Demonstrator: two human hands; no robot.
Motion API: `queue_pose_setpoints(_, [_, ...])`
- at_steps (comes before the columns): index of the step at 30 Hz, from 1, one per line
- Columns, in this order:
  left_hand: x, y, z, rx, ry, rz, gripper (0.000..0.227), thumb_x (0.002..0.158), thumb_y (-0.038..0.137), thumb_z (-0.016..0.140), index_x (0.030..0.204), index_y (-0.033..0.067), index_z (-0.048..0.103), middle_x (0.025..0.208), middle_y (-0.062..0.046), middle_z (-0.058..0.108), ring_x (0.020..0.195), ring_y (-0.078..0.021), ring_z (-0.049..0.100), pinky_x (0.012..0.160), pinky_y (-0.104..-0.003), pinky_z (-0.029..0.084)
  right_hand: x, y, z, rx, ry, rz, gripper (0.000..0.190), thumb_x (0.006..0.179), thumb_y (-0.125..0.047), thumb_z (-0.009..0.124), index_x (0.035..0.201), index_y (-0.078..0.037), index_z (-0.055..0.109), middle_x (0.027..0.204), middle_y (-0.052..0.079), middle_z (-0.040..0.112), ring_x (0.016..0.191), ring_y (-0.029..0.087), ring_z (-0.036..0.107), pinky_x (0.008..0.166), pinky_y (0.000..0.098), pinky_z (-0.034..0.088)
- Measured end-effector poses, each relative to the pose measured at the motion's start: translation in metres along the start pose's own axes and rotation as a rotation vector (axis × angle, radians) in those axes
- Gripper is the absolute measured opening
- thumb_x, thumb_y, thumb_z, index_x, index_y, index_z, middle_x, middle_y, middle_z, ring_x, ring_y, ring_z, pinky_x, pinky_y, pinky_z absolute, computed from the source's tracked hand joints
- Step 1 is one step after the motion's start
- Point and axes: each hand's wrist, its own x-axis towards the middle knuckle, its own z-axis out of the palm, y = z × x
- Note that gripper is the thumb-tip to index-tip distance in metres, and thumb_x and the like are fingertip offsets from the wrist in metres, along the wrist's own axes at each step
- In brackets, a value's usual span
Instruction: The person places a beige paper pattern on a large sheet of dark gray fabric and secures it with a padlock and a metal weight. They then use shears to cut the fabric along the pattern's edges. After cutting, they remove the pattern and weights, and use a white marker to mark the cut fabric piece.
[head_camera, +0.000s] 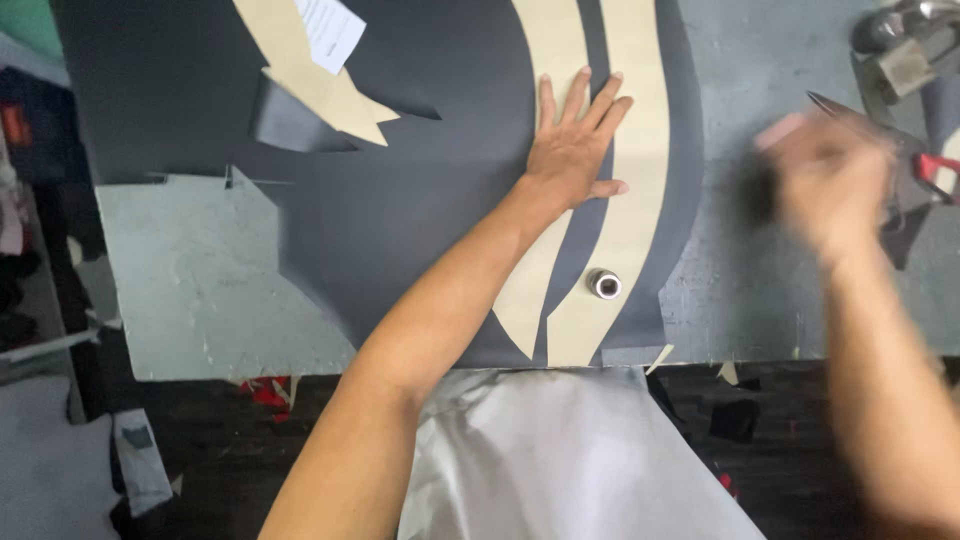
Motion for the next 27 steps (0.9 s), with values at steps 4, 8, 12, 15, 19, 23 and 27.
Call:
queue_pose_setpoints(4, [0.001, 0.0, -0.002, -0.007, -0.008, -0.002, 0.111, 0.067, 0.063, 0.085, 0.154, 0.016, 0.035, 0.167, -0.007, 0.02, 0.155, -0.0374, 0.01, 0.122, -0.072, 0.002, 0.063, 0.103, -0.003, -0.19, 0.337, -0.075, 0.039, 0.099, -0.007, 0.077, 0.126, 0.014, 0.06, 0.112, 0.026, 0.071, 0.103, 0.036, 0.069, 0.089, 0.046, 0.053])
queue_pose_setpoints(8, [-0.001, -0.001, -0.006, -0.033, -0.041, -0.009, 0.11, 0.069, 0.062, 0.084, 0.154, 0.0165, 0.033, 0.167, -0.007, 0.017, 0.155, -0.0377, 0.007, 0.122, -0.072, 0.002, 0.092, 0.149, 0.012, -0.248, 0.196, 0.134, 0.06, 0.1, -0.026, 0.087, 0.141, 0.004, 0.056, 0.126, 0.025, 0.066, 0.113, 0.038, 0.065, 0.094, 0.0427, 0.05])
queue_pose_setpoints(12, [-0.002, 0.002, -0.012, -0.044, -0.082, -0.021, 0.109, 0.07, 0.062, 0.082, 0.156, 0.0165, 0.031, 0.167, -0.007, 0.013, 0.155, -0.0373, 0.004, 0.121, -0.071, 0.001, 0.113, 0.158, 0.019, -0.227, 0.146, 0.426, 0.061, 0.101, -0.039, 0.082, 0.143, -0.002, 0.057, 0.129, 0.022, 0.066, 0.117, 0.035, 0.064, 0.097, 0.042, 0.048])
queue_pose_setpoints(15, [0.001, 0.002, -0.013, -0.047, -0.097, -0.023, 0.109, 0.071, 0.062, 0.081, 0.156, 0.0169, 0.03, 0.167, -0.007, 0.012, 0.155, -0.0371, 0.002, 0.121, -0.071, -0.001, 0.115, 0.143, 0.018, -0.146, 0.16, 0.356, 0.059, 0.098, -0.033, 0.082, 0.142, -0.003, 0.056, 0.129, 0.02, 0.066, 0.118, 0.033, 0.065, 0.098, 0.0407, 0.05])
queue_pose_setpoints(19, [-0.001, 0.0, -0.006, -0.088, -0.059, -0.034, 0.095, 0.08, 0.059, 0.075, 0.154, 0.018, 0.033, 0.167, -0.005, 0.015, 0.155, -0.0355, 0.004, 0.122, -0.07, 0.0, 0.094, 0.09, 0.008, 0.036, 0.229, 0.29, 0.058, 0.095, -0.025, 0.083, 0.141, -0.003, 0.055, 0.13, 0.016, 0.066, 0.118, 0.029, 0.066, 0.099, 0.039, 0.053])
queue_pose_setpoints(23, [0.003, -0.002, -0.001, -0.07, 0.026, -0.024, 0.073, 0.092, 0.046, 0.069, 0.153, 0.0197, 0.039, 0.167, -0.003, 0.021, 0.156, -0.0342, 0.009, 0.124, -0.071, 0.004, 0.065, 0.021, -0.019, 0.283, 0.272, 0.225, 0.058, 0.092, -0.018, 0.084, 0.14, -0.003, 0.054, 0.13, 0.013, 0.066, 0.119, 0.026, 0.067, 0.1, 0.0372, 0.056])
queue_pose_setpoints(27, [0.002, -0.001, 0.003, -0.085, 0.025, -0.034, 0.071, 0.091, 0.042, 0.068, 0.152, 0.0189, 0.04, 0.166, -0.004, 0.021, 0.155, -0.034, 0.01, 0.122, -0.07, 0.004, 0.024, -0.038, -0.031, 0.509, 0.192, 0.174, 0.06, 0.089, -0.01, 0.086, 0.139, -0.004, 0.053, 0.131, 0.009, 0.066, 0.119, 0.023, 0.069, 0.101, 0.0355, 0.059])
